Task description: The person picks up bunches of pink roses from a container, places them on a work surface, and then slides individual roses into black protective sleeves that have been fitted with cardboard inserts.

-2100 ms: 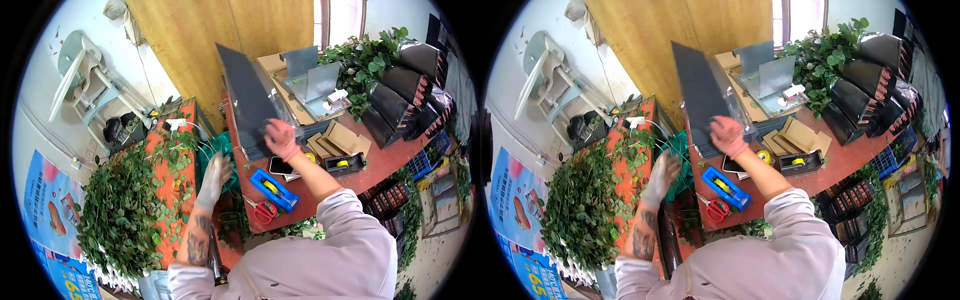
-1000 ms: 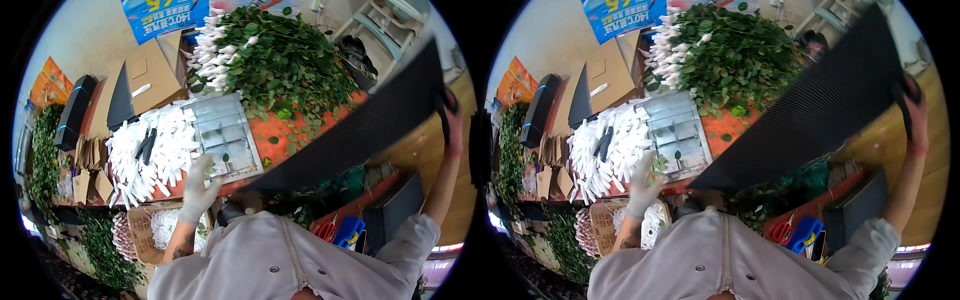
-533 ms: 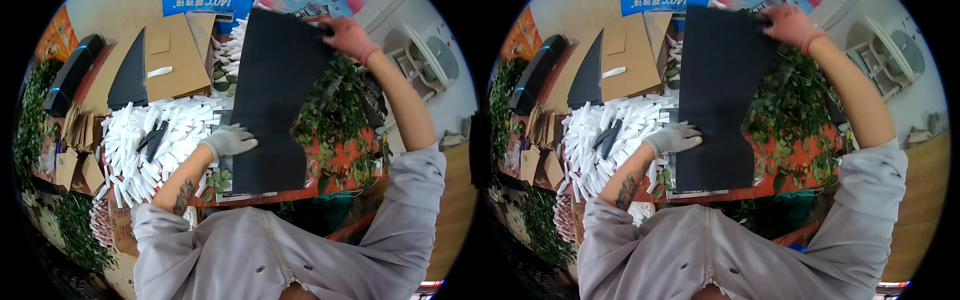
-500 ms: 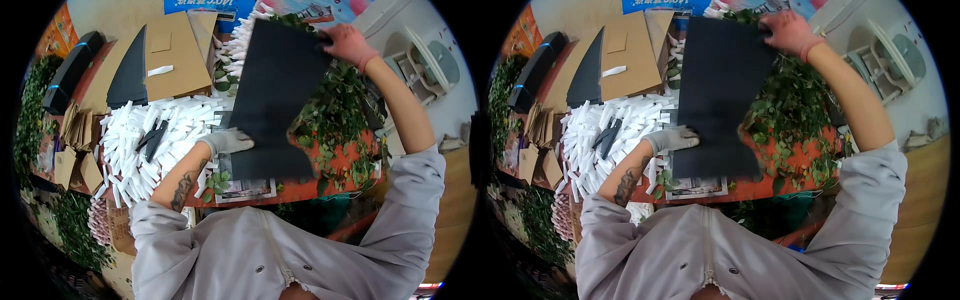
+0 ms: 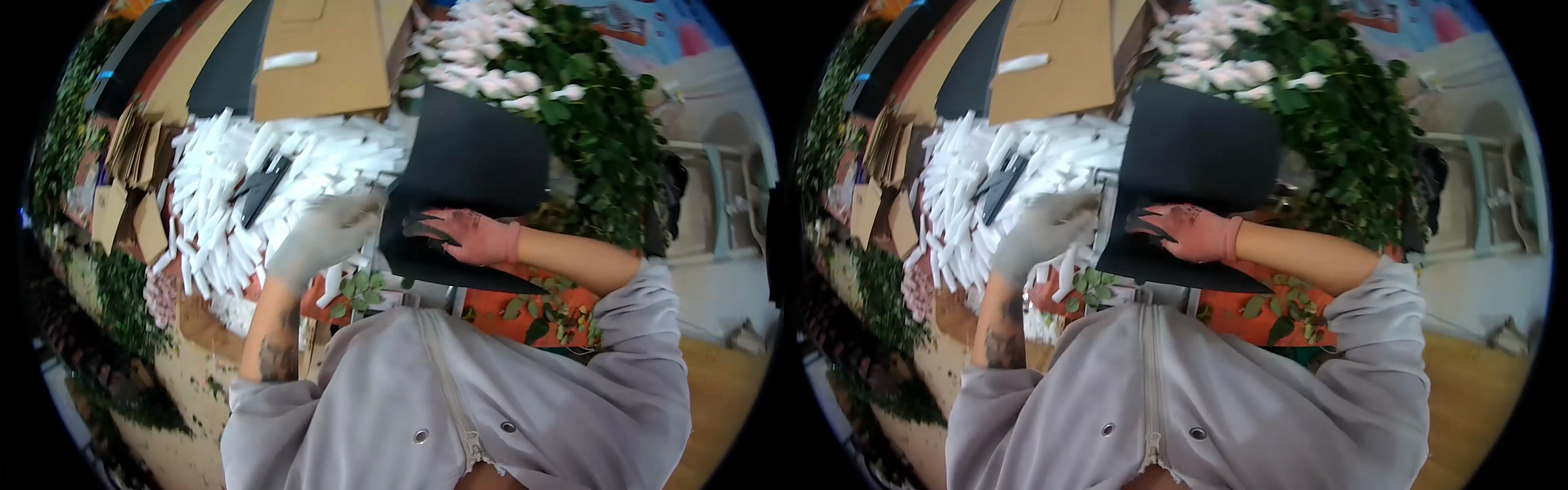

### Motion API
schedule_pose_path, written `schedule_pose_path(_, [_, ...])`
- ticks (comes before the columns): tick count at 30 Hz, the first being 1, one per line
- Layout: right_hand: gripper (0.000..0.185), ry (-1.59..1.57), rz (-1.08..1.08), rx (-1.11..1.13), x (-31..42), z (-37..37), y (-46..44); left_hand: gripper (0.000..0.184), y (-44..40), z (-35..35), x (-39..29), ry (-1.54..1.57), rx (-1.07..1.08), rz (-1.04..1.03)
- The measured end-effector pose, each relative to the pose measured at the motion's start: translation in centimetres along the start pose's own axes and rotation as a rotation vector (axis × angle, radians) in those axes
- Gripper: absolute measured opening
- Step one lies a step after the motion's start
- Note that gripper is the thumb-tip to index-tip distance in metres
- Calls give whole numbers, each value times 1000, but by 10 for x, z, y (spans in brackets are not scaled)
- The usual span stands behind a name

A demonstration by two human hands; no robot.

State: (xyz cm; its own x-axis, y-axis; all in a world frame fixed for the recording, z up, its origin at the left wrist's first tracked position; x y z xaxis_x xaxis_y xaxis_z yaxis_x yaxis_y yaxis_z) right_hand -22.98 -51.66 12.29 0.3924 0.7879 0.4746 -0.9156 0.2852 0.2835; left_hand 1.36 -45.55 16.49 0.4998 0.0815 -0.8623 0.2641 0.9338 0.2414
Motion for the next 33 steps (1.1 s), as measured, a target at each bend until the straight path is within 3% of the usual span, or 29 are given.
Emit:
schedule_pose_path(2, [49, 286, 190, 208, -22, -29, -18, 32, 54, -9, 4, 34, -712, -46])
schedule_pose_path(3, [53, 357, 275, 286, -35, -42, -25, 39, 76, -26, 23, -307, -876, -110])
schedule_pose_path(4, [53, 338, 293, 286, -39, -53, -25, 50, 84, -47, 25, -384, -729, -29])
schedule_pose_path(6, [55, 271, 90, 203, -48, -68, -24, 68, 93, -100, 47, -568, -480, 11])
schedule_pose_path(8, [57, 219, 103, 177, -54, -78, -25, 70, 86, -137, 80, -579, -317, 74])
schedule_pose_path(10, [57, 70, 198, 15, -56, -81, -24, 64, 74, -137, 95, -567, -360, 60])
schedule_pose_path(17, [57, 56, 168, -20, -57, -87, -27, 54, 61, -86, 117, -678, -328, -13])
schedule_pose_path(20, [56, 61, 167, -51, -57, -88, -25, 49, 69, -68, 107, -686, -342, -150])
schedule_pose_path(22, [56, 68, 163, -56, -59, -90, -27, 43, 85, -54, 83, -637, -481, -299])
schedule_pose_path(24, [56, 90, 142, -46, -56, -88, -26, 35, 97, -60, 80, -635, -494, -227])
schedule_pose_path(26, [56, 112, 123, -43, -56, -91, -26, 32, 101, -67, 83, -558, -421, 76])
schedule_pose_path(28, [55, 83, 187, -141, -61, -95, -27, 27, 94, -72, 80, -579, -422, 94])
schedule_pose_path(31, [54, 84, 173, -141, -63, -98, -26, 27, 77, -83, 98, -681, -243, 118])
schedule_pose_path(33, [54, 94, 173, -129, -64, -97, -27, 23, 70, -80, 101, -692, -272, 56])
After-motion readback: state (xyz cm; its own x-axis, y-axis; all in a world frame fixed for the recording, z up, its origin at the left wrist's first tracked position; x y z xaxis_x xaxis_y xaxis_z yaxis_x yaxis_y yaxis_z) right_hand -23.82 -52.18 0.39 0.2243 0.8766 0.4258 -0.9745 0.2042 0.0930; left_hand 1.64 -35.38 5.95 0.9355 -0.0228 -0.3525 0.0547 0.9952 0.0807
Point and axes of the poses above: each hand's wrist, its own y-axis away from the middle knuckle, its own z-axis out of the back of the hand, x = y × z, the point moved 2 cm from there along -y, towards the middle knuckle, and after that the axes turned 2 degrees about x, right-handed, at the moved point
